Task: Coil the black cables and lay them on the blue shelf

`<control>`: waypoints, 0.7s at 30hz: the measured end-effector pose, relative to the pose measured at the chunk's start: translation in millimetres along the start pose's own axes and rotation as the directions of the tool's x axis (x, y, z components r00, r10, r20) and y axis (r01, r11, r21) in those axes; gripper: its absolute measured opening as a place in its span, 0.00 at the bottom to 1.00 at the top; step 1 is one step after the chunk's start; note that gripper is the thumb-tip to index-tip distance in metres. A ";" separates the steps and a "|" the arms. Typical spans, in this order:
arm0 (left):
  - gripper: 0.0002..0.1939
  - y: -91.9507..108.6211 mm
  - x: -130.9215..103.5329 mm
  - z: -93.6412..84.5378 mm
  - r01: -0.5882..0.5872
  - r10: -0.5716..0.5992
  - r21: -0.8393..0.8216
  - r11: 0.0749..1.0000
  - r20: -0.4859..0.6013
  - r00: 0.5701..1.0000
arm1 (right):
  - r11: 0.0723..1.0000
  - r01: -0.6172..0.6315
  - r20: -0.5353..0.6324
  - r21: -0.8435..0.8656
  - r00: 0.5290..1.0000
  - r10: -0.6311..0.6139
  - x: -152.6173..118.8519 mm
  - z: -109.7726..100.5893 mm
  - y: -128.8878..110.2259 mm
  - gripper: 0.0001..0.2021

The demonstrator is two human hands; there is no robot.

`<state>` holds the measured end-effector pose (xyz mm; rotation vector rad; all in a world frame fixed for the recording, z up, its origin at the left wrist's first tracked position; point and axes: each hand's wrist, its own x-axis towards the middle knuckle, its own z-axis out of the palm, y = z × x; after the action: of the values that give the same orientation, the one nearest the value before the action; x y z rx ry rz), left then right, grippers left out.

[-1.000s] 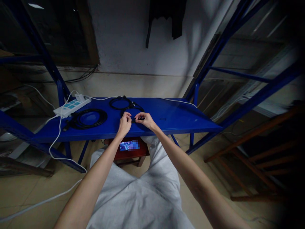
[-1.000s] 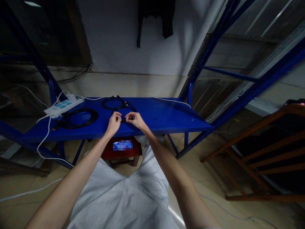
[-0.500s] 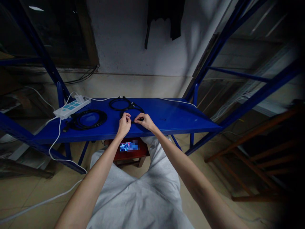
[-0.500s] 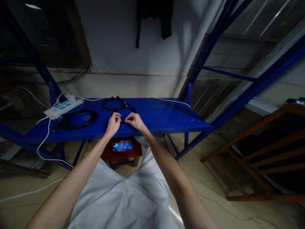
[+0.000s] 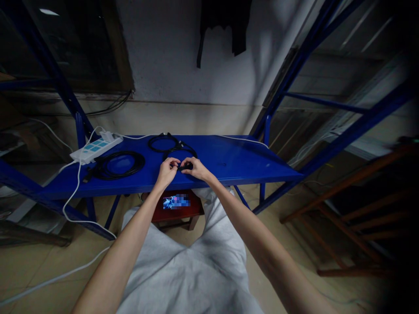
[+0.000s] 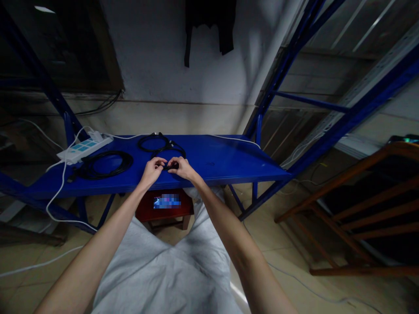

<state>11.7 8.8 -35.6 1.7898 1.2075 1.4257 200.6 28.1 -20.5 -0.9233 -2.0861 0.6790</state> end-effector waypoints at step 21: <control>0.23 7.5 -4.8 3.8 -0.036 0.028 0.141 0.989 0.052 0.998 | 0.996 -0.071 -0.127 0.051 0.989 0.077 2.3 1.3 13.0 0.06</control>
<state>17.5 1.7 -32.6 1.9367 1.2880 1.3335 203.5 37.5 -29.3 -0.9960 -1.9223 0.6850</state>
